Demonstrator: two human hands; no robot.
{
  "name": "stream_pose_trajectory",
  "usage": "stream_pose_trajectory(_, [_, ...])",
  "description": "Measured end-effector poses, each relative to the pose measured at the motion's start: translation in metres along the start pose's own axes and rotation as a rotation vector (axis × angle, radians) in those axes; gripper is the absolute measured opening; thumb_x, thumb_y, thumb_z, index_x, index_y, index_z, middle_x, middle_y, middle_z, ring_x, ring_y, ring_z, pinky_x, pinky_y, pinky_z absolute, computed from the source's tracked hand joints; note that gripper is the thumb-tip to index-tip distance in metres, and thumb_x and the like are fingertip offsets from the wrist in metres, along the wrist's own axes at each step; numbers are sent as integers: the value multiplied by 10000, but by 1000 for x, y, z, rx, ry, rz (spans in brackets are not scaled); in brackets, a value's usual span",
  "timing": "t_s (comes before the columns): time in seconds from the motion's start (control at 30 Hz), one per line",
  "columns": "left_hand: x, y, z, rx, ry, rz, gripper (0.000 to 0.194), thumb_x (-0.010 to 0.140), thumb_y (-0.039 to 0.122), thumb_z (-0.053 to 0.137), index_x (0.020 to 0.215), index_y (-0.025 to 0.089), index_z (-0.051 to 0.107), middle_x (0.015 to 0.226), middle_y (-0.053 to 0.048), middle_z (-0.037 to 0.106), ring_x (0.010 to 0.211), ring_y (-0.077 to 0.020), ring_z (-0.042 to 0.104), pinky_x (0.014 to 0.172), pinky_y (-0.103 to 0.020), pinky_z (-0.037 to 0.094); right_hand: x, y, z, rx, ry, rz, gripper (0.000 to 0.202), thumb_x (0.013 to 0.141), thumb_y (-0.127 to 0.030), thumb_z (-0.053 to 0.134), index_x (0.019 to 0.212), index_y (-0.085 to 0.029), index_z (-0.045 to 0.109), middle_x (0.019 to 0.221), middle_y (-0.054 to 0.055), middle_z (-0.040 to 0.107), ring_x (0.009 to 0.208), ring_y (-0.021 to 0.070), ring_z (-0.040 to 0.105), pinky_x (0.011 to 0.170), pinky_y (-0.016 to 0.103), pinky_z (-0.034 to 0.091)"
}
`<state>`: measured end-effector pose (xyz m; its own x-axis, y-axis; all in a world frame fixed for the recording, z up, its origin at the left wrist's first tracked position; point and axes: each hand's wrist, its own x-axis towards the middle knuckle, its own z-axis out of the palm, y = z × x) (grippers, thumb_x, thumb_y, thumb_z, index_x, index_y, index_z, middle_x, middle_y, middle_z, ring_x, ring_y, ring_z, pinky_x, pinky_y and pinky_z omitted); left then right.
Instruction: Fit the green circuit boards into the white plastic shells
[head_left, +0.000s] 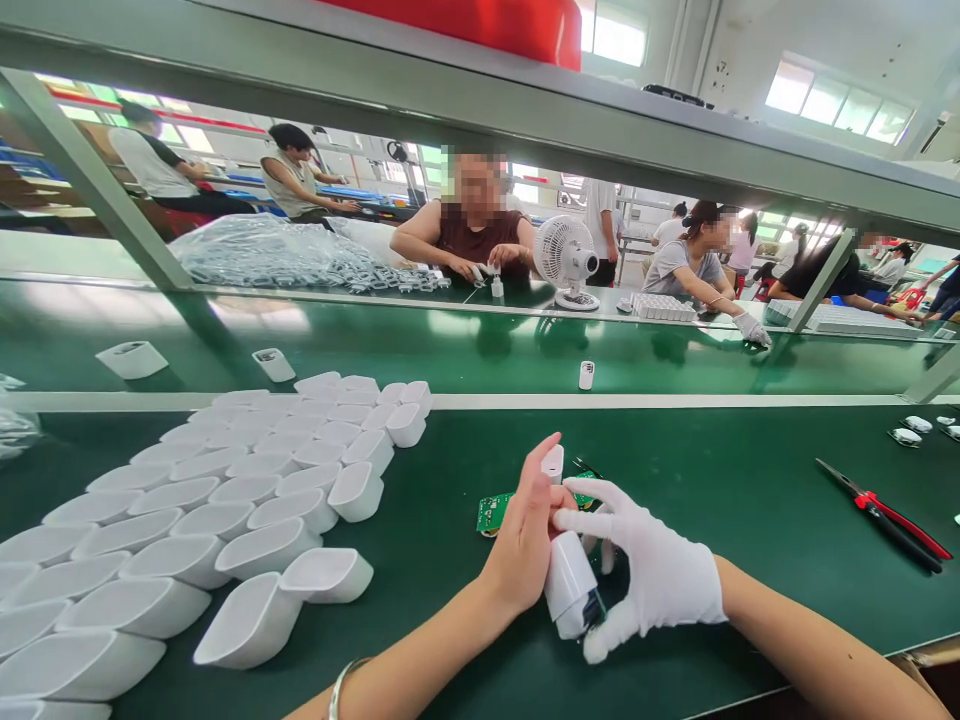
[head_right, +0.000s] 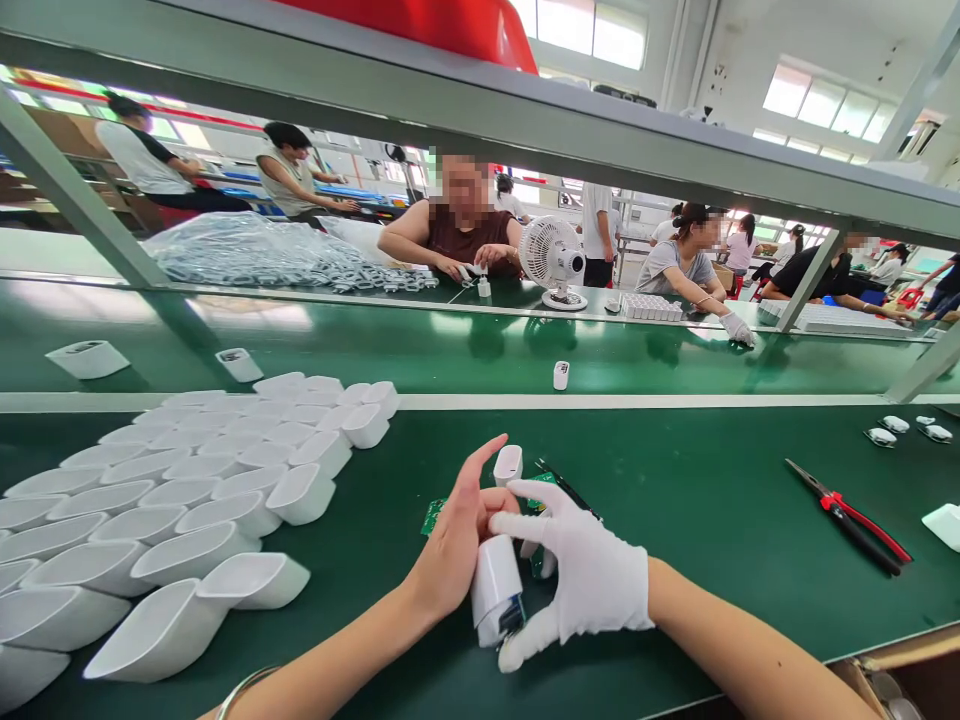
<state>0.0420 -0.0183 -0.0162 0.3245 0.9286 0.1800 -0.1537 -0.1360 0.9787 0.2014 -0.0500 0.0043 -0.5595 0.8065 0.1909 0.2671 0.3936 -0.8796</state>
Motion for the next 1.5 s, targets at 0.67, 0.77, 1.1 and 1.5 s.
stream_pose_trajectory(0.67, [5, -4, 3, -167, -139, -40, 541, 657, 333, 744, 1156, 200, 584, 1163, -77, 583, 1073, -265, 527, 903, -375, 473, 13, 12, -1, 591, 453, 77, 527, 554, -352, 808, 984, -201, 543, 931, 30, 616, 897, 192, 581, 836, 361, 462])
stream_pose_trajectory(0.77, [3, 0, 3, -157, -98, -20, 493, 644, 288, 754, 1105, 182, 615, 1161, -80, 570, 1048, -251, 538, 883, -357, 489, 10, 12, -8, 536, 375, 65, 548, 613, -354, 778, 1078, -203, 529, 1000, 47, 618, 916, 182, 579, 818, 347, 478])
stream_pose_trajectory(1.1, [3, 11, 2, -138, -105, -62, 434, 606, 259, 765, 1020, 164, 676, 970, -56, 688, 924, -237, 603, 870, -354, 500, 9, 10, -16, 494, 349, 218, 509, 537, -243, 769, 1012, -162, 604, 868, 46, 661, 725, 171, 604, 486, 222, 440])
stream_pose_trajectory(1.5, [7, 9, 3, -122, -42, -190, 423, 628, 359, 752, 993, 153, 695, 996, -84, 709, 954, -262, 621, 882, -369, 480, 11, 10, -12, 465, 424, 350, 574, 616, -271, 738, 1152, -164, 562, 940, 63, 662, 562, 82, 520, 396, 177, 351])
